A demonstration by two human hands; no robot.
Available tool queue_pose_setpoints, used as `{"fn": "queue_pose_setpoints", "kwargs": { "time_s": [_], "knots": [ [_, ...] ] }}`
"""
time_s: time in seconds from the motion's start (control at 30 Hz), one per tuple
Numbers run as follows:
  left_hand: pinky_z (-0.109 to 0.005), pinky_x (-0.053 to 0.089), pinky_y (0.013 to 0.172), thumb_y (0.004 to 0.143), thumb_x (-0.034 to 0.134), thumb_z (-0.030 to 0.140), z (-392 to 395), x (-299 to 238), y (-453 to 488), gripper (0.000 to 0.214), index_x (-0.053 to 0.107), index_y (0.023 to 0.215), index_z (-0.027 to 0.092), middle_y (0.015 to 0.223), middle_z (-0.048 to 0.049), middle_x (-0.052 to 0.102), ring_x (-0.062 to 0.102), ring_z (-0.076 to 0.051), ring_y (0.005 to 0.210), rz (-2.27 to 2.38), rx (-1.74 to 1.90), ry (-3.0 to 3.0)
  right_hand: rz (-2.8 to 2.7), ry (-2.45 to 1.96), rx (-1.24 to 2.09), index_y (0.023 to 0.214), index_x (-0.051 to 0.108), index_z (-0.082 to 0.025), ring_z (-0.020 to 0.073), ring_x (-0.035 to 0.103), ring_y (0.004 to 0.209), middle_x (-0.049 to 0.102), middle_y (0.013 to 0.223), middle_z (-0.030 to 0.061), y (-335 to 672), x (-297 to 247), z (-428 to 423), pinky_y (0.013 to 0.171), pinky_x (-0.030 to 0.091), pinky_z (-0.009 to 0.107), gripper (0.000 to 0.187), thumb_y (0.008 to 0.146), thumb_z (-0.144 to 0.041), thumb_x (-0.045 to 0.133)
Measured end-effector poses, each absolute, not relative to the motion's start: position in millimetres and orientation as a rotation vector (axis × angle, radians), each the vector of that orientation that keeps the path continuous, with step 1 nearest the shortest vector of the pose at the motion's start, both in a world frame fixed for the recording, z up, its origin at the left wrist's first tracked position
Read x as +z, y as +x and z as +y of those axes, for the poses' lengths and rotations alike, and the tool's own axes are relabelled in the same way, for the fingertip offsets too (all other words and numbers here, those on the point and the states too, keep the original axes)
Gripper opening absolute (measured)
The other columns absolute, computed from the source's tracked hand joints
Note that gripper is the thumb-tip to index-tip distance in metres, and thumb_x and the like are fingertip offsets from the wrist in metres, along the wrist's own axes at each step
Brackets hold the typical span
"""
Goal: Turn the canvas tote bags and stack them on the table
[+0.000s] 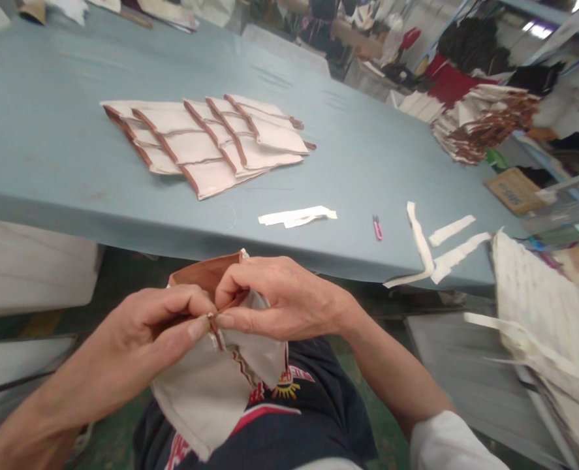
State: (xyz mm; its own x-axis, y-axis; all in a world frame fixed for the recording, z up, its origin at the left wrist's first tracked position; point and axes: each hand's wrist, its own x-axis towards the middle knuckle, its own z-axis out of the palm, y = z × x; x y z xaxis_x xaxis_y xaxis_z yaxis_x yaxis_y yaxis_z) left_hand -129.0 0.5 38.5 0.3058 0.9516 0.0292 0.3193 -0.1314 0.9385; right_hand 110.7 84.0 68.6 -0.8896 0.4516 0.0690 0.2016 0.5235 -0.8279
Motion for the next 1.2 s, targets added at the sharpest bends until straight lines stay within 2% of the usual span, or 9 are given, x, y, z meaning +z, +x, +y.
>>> {"fn": "queue_pose_setpoints", "kwargs": {
  "time_s": [0.1,0.2,0.4,0.57,0.73,0.83,1.03,1.2],
  "knots": [
    [-0.017,0.045,0.049,0.092,0.064,0.033,4,45,-122,0.027,0.076,0.069,0.026,0.057,0.0065,0.067,0.061,-0.013,0.049,1.268,0.900,1.769,-2.500,-0.547,1.166,0.101,0.069,-0.019,0.0173,0.066,0.086,0.077,0.096,0.0033,113,65,84,0.083,0.048,0.029,0.008,0.106,-0.022,0.065],
    [-0.017,0.045,0.045,0.090,0.062,0.033,8,50,-116,0.029,0.076,0.066,0.026,0.053,0.0061,0.068,0.060,-0.013,0.044,1.320,0.905,1.815,-2.527,-0.527,1.033,0.102,0.069,-0.018,0.0179,0.067,0.086,0.078,0.095,0.0043,114,61,83,0.082,0.048,0.030,0.010,0.107,-0.020,0.061],
    [-0.017,0.048,0.048,0.092,0.064,0.041,9,47,-121,0.034,0.079,0.066,0.025,0.058,0.0038,0.073,0.065,-0.015,0.051,1.364,0.826,1.709,-2.651,-0.601,0.658,0.106,0.074,-0.018,0.0212,0.071,0.088,0.078,0.091,0.0053,108,56,81,0.077,0.047,0.032,0.022,0.111,-0.020,0.053],
    [-0.018,0.050,0.049,0.089,0.065,0.045,9,47,-121,0.033,0.082,0.069,0.026,0.062,0.0024,0.076,0.066,-0.017,0.055,1.379,0.741,1.610,-2.731,-0.608,0.481,0.106,0.077,-0.018,0.0204,0.076,0.093,0.082,0.095,0.0057,105,53,80,0.074,0.047,0.031,0.022,0.113,-0.021,0.056],
    [-0.019,0.049,0.047,0.085,0.063,0.047,11,49,-116,0.035,0.082,0.065,0.025,0.060,0.0005,0.075,0.065,-0.017,0.052,1.451,0.747,1.603,-2.792,-0.551,0.298,0.107,0.075,-0.015,0.0207,0.077,0.087,0.084,0.099,0.0084,103,50,79,0.069,0.048,0.033,0.028,0.118,-0.022,0.050],
    [-0.018,0.047,0.046,0.083,0.062,0.045,11,47,-115,0.034,0.078,0.061,0.024,0.057,0.0012,0.072,0.064,-0.017,0.051,1.491,0.784,1.631,-2.796,-0.524,0.194,0.103,0.074,-0.014,0.0225,0.078,0.083,0.083,0.093,0.0085,102,50,78,0.064,0.046,0.035,0.031,0.117,-0.017,0.047],
    [-0.017,0.044,0.044,0.080,0.063,0.041,11,49,-113,0.031,0.073,0.056,0.024,0.053,0.0030,0.067,0.059,-0.015,0.048,1.463,0.878,1.633,-2.784,-0.489,0.150,0.100,0.072,-0.014,0.0215,0.077,0.076,0.080,0.084,0.0062,101,49,76,0.059,0.042,0.034,0.032,0.115,-0.012,0.044],
    [-0.019,0.043,0.044,0.081,0.063,0.045,5,50,-118,0.032,0.075,0.058,0.025,0.054,0.0023,0.068,0.058,-0.016,0.049,1.478,0.843,1.550,-2.629,-0.478,0.281,0.111,0.074,-0.017,0.0175,0.080,0.093,0.085,0.099,0.0057,102,43,78,0.069,0.049,0.029,0.028,0.117,-0.019,0.047]
  ]
}}
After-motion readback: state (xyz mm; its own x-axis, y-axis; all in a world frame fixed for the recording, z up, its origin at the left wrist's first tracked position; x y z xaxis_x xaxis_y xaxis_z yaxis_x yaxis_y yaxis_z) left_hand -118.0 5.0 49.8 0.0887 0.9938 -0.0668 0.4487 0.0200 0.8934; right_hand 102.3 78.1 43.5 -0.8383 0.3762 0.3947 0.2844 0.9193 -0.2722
